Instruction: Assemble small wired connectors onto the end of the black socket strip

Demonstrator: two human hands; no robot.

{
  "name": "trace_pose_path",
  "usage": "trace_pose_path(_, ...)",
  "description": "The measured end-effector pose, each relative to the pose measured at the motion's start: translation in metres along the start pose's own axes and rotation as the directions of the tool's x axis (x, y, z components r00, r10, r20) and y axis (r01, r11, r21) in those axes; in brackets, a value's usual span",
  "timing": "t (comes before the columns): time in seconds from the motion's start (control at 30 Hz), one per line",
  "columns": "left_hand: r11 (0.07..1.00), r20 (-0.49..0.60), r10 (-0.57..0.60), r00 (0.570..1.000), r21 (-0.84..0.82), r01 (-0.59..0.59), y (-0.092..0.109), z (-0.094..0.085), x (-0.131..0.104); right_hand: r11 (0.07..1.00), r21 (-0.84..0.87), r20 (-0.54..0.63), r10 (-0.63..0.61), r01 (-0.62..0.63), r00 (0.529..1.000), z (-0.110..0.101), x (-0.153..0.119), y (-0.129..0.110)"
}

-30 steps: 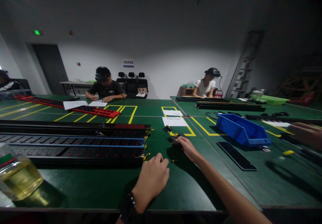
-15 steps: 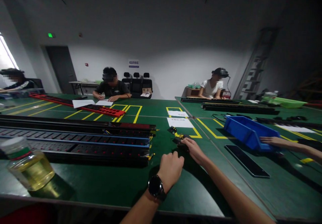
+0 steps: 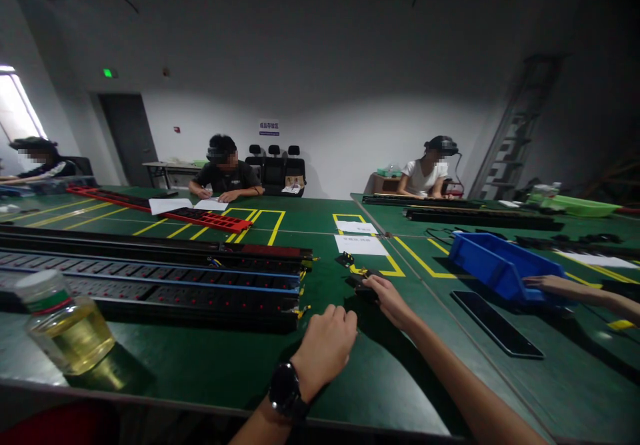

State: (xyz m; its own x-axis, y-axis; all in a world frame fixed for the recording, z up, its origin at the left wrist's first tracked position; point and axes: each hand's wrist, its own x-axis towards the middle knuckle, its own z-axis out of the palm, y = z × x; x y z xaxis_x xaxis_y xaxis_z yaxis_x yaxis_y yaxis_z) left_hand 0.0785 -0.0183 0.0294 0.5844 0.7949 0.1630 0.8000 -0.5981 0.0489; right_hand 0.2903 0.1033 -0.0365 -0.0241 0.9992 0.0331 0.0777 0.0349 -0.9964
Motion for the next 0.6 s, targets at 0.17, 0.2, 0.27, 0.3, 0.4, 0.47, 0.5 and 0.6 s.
trace_pose_path(0.17,0.986,-0.090,-0.084,0.992,-0.154,0.069,-0.046,-0.030,-0.010,0.996,0.087,-0.016,0.029,-0.027,0.999,0.001,0.001,0.001)
trace_pose_path(0.2,0.978,-0.107,-0.117,0.987,-0.183,0.096,-0.058,-0.034,-0.011,0.995,0.093,-0.010,0.034,-0.032,0.999,0.001,0.001,0.001)
trace_pose_path(0.27,0.960,-0.110,-0.187,0.976,-0.231,0.158,-0.080,-0.037,-0.014,0.993,0.114,0.000,0.041,-0.041,0.999,0.001,0.001,0.000)
trace_pose_path(0.3,0.954,-0.098,-0.207,0.973,-0.241,0.179,-0.089,-0.037,-0.015,0.991,0.124,0.006,0.041,-0.041,0.999,0.001,0.001,0.000)
trace_pose_path(0.4,0.949,-0.060,-0.236,0.970,-0.227,0.217,-0.107,-0.037,-0.016,0.989,0.140,0.007,0.036,-0.036,0.999,0.001,0.001,-0.001)
trace_pose_path(0.47,0.950,-0.041,-0.246,0.968,-0.208,0.233,-0.111,-0.037,-0.015,0.991,0.131,0.002,0.035,-0.035,0.999,0.001,0.002,-0.002)
trace_pose_path(0.5,0.951,-0.034,-0.249,0.968,-0.198,0.238,-0.111,-0.037,-0.014,0.992,0.123,0.000,0.036,-0.036,0.999,0.001,0.002,-0.002)
trace_pose_path(0.6,0.953,-0.010,-0.252,0.968,-0.177,0.247,-0.110,-0.037,-0.009,0.994,0.106,0.009,0.040,-0.041,0.999,0.000,0.002,-0.002)
